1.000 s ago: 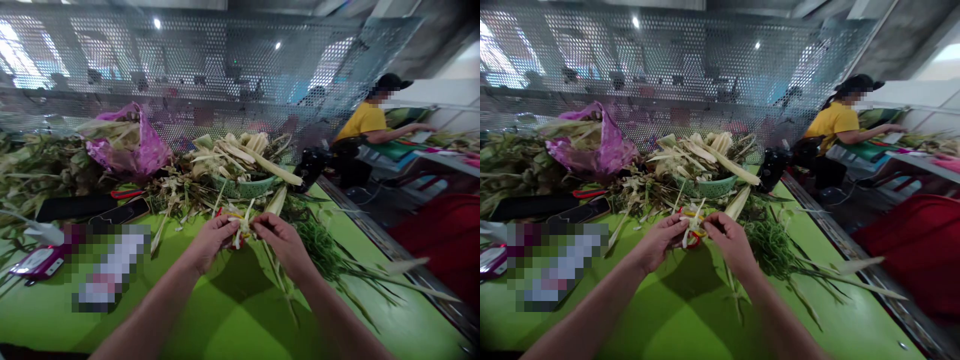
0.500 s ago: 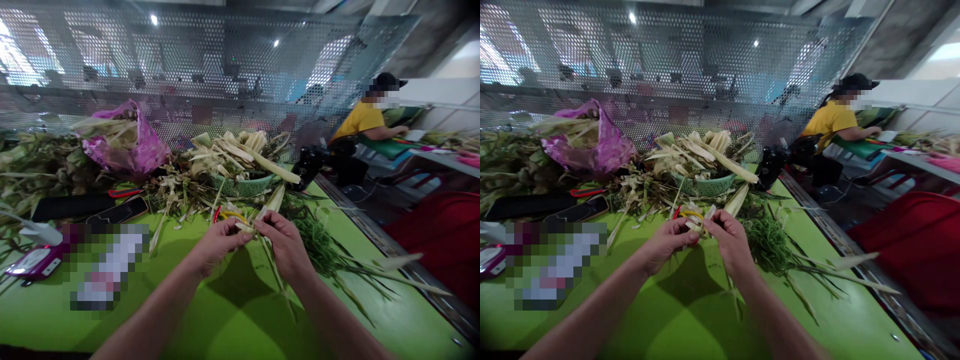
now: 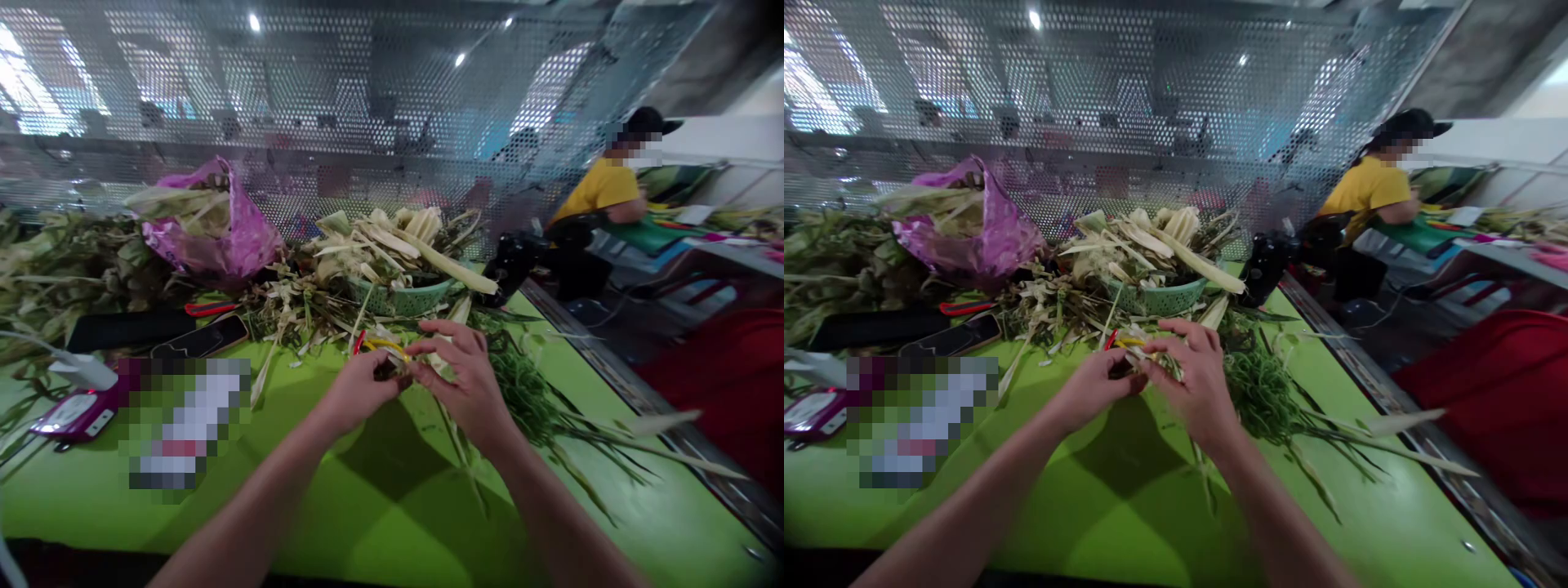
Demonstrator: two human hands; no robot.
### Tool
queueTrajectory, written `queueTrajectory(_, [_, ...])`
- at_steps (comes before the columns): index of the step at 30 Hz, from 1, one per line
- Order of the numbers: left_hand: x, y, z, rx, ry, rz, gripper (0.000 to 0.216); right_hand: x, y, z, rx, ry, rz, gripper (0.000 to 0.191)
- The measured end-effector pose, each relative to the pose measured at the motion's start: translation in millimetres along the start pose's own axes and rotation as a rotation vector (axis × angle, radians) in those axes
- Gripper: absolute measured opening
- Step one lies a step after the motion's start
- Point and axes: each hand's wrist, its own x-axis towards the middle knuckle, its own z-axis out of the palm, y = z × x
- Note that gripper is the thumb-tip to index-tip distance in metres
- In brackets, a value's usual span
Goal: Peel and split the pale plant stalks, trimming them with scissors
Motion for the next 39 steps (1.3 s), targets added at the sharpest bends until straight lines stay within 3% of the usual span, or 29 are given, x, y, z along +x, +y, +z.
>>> queueTrajectory(3, [0.3,-2.2,1.7,0.116,0.027,0.026,0.013,0.3,-3.5,1.7,-0.044,-0.066,-0.015,0.005])
queueTrajectory(11, [0.0,-3.2,3.7,0.146,0.007,0.039,0.018,-1.4,-3.6,7.1,0.107,-0.087,0.082,0.008])
queueTrajectory(20, [-6.2,3.1,13.6,-0.148,-0.138,-0.034,0.023,-3.7,-7.1,13.8,0.287,0.01,0.2,0.01])
queueTrajectory(24, [-6.0,3.7,12.8,-0.294,-0.06,-0.09,0.031,-0.1,-4.0,8.6,0.374,0.059,0.254,0.007])
queueTrajectory(28, [-4.9,-0.5,9.1,-0.455,0.009,-0.124,0.036,0.5,-0.4,5.3,0.616,0.095,0.425,0.037])
queueTrajectory(33, [-5.2,-1.9,7.0,-0.555,0.006,-0.159,0.032,-2.7,-3.8,11.5,0.851,-0.076,0.598,0.022])
queueTrajectory(39, [-5.6,2.0,6.2,-0.626,0.04,-0.236,0.028,-3.7,-6.6,10.3,0.814,-0.032,0.623,0.023])
